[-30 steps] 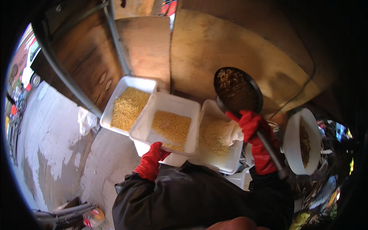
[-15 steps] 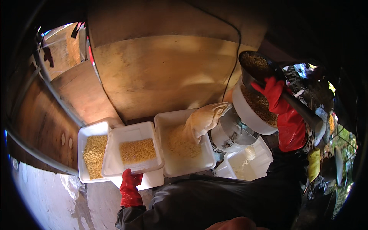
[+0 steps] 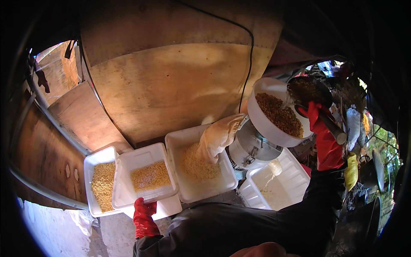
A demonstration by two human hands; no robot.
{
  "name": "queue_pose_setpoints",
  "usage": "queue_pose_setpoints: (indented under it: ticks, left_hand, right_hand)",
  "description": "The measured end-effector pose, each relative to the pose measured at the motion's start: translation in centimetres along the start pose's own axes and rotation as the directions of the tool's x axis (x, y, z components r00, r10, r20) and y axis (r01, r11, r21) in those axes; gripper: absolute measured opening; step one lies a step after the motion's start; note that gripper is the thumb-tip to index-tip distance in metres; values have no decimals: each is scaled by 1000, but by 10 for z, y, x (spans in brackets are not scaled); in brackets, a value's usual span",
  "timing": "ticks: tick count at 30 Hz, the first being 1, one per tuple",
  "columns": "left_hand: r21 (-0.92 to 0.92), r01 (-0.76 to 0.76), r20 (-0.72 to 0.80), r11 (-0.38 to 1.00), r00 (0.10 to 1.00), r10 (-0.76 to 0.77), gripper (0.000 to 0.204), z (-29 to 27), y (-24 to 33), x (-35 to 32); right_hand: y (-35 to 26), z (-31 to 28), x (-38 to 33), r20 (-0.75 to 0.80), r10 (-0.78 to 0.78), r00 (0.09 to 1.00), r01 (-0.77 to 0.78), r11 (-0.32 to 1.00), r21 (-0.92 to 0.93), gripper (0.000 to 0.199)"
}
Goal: The person washes grains in a metal bowl under running water, then pours the grains into a grinding machine. The person repeatedly scoops grains from a white container and feeds them into the machine's hopper.
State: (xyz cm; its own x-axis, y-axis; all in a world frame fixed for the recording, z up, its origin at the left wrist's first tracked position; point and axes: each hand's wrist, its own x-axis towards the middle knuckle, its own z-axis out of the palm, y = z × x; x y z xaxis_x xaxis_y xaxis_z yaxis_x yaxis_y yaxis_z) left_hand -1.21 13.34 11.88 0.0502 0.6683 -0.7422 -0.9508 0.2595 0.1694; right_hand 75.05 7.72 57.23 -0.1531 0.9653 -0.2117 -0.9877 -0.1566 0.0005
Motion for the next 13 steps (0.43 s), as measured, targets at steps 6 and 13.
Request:
queue_pose_setpoints:
  ticks: [6,13]
  left_hand:
    - [-64,100,-123,993,987,-108,42,13,1,-7]
    - [-75,90,-58,993,994,-94,43,-8,7,16]
  right_hand:
    - [-50,-28,-7,129,-10,992,-28,957,287,94]
    - [-112,-65,-1,205,87,975,-90,996,4,88]
